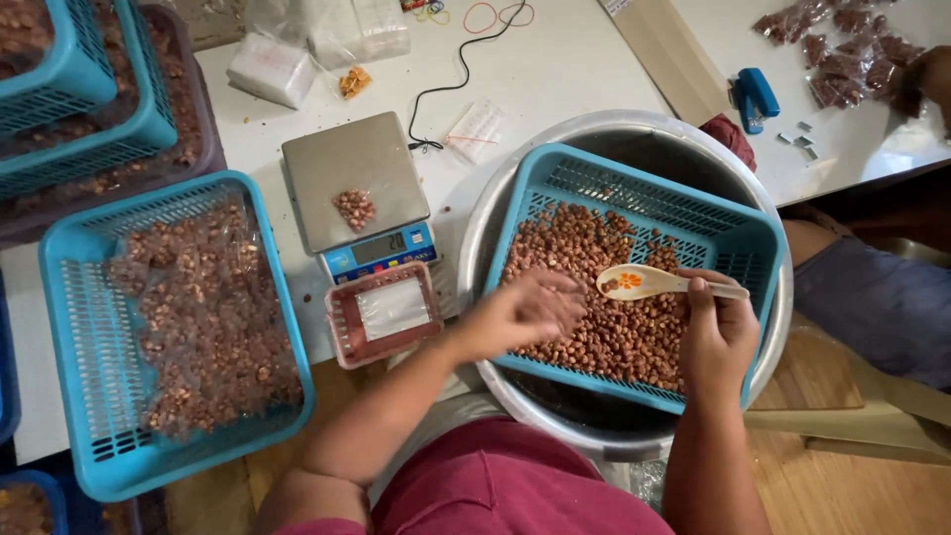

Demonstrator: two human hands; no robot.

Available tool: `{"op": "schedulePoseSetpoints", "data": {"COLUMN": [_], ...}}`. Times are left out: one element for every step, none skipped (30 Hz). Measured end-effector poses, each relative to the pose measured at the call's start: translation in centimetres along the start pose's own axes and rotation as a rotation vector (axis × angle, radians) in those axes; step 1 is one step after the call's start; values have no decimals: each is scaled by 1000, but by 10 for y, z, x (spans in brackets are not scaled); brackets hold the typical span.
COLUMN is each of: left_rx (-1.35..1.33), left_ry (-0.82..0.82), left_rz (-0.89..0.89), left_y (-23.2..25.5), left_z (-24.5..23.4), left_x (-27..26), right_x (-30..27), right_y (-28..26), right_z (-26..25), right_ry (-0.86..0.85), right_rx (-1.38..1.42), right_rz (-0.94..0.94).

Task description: The person scoops roasted peanuts from a blue basket into small plastic bags using a spoon, places each bag on a digital scale to check weight, and sets the filled bags aside. The process repeats continuously throughout the clip.

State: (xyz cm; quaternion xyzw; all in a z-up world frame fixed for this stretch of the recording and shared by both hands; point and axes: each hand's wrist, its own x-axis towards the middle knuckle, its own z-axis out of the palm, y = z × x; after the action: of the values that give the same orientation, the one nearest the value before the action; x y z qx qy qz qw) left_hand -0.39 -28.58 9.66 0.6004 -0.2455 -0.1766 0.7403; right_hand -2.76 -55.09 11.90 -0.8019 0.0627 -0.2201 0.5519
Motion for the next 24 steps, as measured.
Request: {"op": "schedulePoseSetpoints", "data": {"left_rx": [-1, 19, 39, 39, 70, 100, 98, 124, 150, 152, 131, 110, 112, 23, -67, -65, -146, -224, -219, 83, 391, 392, 593, 793], "left_ry": [0, -23, -46, -47, -34, -20, -18, -7, 4, 18, -46, -103, -82, -49, -15, 8, 129, 234, 247, 549, 845, 848, 960, 1059], "left_rz": [0, -94, -188, -186, -202, -220, -221, -222, -224, -224, -245, -266, -268, -285, -299, -297, -78, 144, 148, 187, 218, 218, 40, -144], "left_y": [-10, -21, -31, -34, -36, -39, -40, -42, -43, -43, -43, -43, -47, -51, -54, -34, -15, 4, -5, -15, -25, -32, -40, -46], "left_z": [5, 11, 16, 18, 20, 22, 23, 23, 23, 19, 15, 10, 4, -3, -12, -30, -48, -64, -96, -127, -158, -183, -207, -233], "left_x": [-2, -4, -5, -3, -1, 0, 1, 2, 3, 5, 6, 5, 8, 10, 11, 10, 9, 10, 9, 9, 9, 4, -1, -4], "right_x": [-1, -1, -2, -3, -4, -5, -4, -2, 0, 0, 0, 0, -1, 0, 1, 0, 0, -2, -2, -5, -6, -8, -9, -10], "right_y": [-6, -12, -18, -24, -29, -35, -29, -22, -16, -18, -20, -20, -15, -10, -5, 0, 5, 11, 20, 28, 36, 36, 36, 35], "right_z": [0, 0, 0, 0, -1, 0, -2, -3, -3, -4, -4, -4, -7, -7, -7, -9, -11, -15, -16, -19, -23, -23, -23, -24], "right_ry": [0, -19, -38, -38, -44, -52, -54, -40, -26, -38, -13, 3, -16, 11, 38, 17, 20, 32, 20, 19, 18, 16, 28, 44], "right_rx": [-1, 13, 26, 26, 25, 23, 22, 15, 7, 13, -5, -21, -13, 7, 25, 34, 14, -8, -3, 38, 78, 79, 44, 9], "right_rz": [0, -33, -67, -68, -83, -97, -96, -113, -131, -134, -35, 65, 62, 97, 133, 128, 123, 118, 114, 111, 107, 106, 128, 149]}}
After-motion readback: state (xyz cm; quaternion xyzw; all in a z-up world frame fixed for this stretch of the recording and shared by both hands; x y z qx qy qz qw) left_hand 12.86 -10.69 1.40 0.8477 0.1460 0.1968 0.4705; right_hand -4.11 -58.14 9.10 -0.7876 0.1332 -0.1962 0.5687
